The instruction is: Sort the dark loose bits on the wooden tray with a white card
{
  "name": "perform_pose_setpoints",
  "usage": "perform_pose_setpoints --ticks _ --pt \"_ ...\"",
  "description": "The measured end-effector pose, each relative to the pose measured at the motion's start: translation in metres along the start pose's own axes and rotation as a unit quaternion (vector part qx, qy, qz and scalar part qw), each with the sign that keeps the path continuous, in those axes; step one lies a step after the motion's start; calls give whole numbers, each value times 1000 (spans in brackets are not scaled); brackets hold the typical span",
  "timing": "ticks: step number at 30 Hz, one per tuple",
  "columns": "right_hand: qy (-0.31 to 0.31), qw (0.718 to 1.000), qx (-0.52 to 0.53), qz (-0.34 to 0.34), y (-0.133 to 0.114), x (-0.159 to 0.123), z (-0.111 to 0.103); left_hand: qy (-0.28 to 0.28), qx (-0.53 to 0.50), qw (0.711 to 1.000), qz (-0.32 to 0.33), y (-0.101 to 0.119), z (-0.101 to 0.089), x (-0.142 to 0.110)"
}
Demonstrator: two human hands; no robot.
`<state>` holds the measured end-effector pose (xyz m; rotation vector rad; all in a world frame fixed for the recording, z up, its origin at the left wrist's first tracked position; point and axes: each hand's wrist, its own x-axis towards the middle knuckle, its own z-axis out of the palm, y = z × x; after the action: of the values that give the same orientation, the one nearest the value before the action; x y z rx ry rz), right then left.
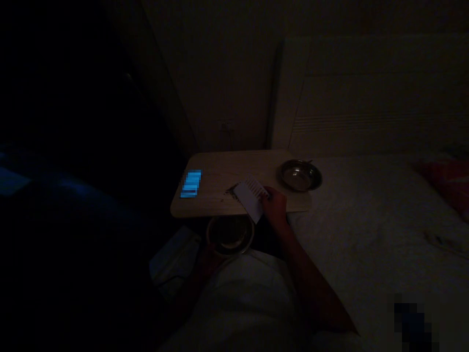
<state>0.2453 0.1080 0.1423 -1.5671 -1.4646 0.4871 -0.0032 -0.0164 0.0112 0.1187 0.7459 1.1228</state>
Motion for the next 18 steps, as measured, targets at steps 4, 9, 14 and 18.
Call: perform_pose_setpoints --ticks 4,9,14,18 --pt "13 1000 5 7 0 5 -3 -3 5 1000 -18 2 1 5" --pt "33 999 -9 -9 -4 10 -1 -3 16 999 -29 7 -6 7" --pt "3 999 -31 -38 -13 11 5 35 41 998 22 2 -9 5" --pt "2 998 -48 -44 -21 13 8 58 57 995 54 -1 -5 6"
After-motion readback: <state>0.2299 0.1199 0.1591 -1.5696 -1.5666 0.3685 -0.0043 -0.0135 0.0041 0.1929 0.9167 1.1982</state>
